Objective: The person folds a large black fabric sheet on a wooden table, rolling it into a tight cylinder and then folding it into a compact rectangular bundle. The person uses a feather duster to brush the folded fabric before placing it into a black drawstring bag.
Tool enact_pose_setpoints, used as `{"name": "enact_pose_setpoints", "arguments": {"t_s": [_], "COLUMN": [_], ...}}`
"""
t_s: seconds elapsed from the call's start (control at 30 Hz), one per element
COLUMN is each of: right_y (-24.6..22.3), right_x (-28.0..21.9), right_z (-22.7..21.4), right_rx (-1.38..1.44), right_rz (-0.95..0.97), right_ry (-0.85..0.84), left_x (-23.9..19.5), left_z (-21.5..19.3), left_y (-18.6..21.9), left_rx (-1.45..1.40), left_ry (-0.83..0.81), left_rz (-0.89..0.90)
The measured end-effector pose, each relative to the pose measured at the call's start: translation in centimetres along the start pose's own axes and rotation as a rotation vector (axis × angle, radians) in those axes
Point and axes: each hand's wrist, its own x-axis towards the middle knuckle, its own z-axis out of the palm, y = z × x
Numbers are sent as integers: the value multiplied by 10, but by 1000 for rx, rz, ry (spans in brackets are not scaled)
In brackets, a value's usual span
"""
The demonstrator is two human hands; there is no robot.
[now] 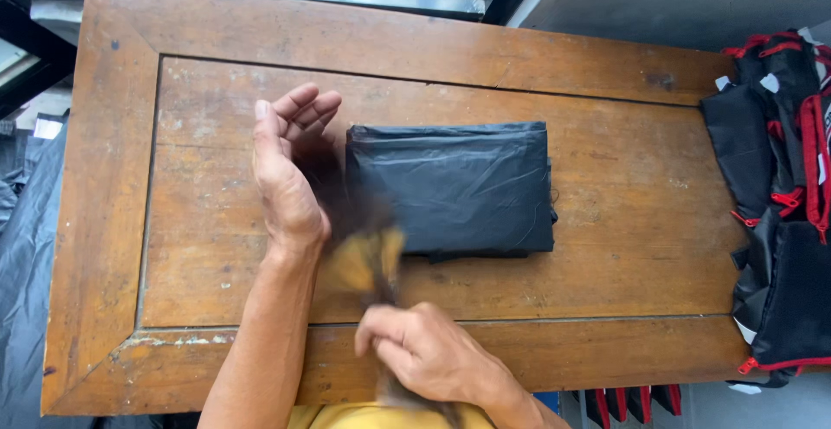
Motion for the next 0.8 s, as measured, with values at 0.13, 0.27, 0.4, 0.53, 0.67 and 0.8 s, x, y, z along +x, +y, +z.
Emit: {"name": "enact_pose_setpoints", "arguments": {"t_s": [0.13,0.27,0.4,0.53,0.67,0.8], "right_y": [6,10,49,37,43,81], "right_x": [0,-9,-13,-30,-41,-56], "right_z": [2,-5,-6,-24,-32,-49], "right_rx": [207,257,593,734,215,357], "right_rz": [-141,-60,6,15,19,260], "right_ry": [341,164,808,909,548,936], "left_x": [3,-7,-20,-38,-45,-48], "left_z": [-3,-1,5,10,17,19], "left_y": [-5,-1,-10,-6,-27,-29], "left_rx": [3,122,291,583,903,1218], "left_ry": [-18,-85,-264,-462,-646,-697], "left_rz": [70,171,608,752,966,1080]}}
